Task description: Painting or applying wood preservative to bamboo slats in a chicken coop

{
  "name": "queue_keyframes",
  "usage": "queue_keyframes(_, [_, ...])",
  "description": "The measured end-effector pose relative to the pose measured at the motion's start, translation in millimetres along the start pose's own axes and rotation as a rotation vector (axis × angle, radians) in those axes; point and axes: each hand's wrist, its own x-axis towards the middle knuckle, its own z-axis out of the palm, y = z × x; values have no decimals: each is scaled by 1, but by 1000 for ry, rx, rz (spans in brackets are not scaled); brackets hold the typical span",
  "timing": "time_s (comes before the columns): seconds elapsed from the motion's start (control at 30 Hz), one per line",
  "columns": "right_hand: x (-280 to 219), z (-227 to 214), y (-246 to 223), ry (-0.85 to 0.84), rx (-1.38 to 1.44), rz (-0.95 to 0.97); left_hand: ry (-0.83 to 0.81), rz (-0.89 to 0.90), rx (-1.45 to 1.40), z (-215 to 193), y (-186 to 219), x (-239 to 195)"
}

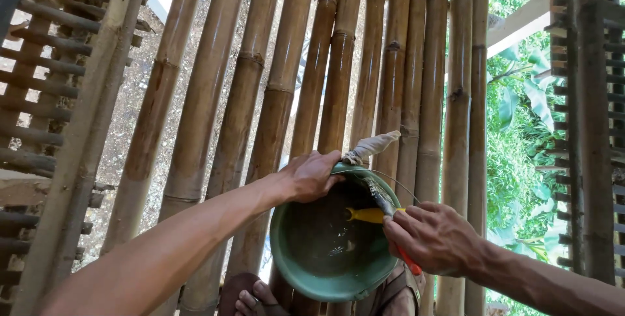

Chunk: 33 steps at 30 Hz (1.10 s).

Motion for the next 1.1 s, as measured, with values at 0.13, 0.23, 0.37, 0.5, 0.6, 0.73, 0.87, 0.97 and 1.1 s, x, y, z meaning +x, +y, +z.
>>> queue_keyframes(0.13, [-2,-12,9,46,66,77,-2,5,-65,-1,1,-7])
queue_keyframes(0.23, [3,-44,19,107,316,285,31,13,-44,-1,2,-7])
queue_keyframes(0.37, [-6,-76,24,36,675,369,2,-43,-75,-1,4,-6])
queue_keyframes(0.5, [-3,-89,15,-179,751,185,13,-74,-72,0,2,-4])
queue_keyframes(0.6, [6,-92,10,-318,862,223,7,-46,-106,3,0,-3])
queue_keyframes(0.73, [10,-76,17,-219,702,161,9,-71,-82,-1,6,-4])
queue_keyframes(0.87, [8,-70,24,-286,360,189,2,-66,-76,4,1,-1])
queue_keyframes(0.97, [5,-60,14,-327,312,247,-3,-28,-62,4,1,1])
queue_keyframes(1.1, [3,-52,8,-331,347,293,-11,-28,-62,1,1,-2])
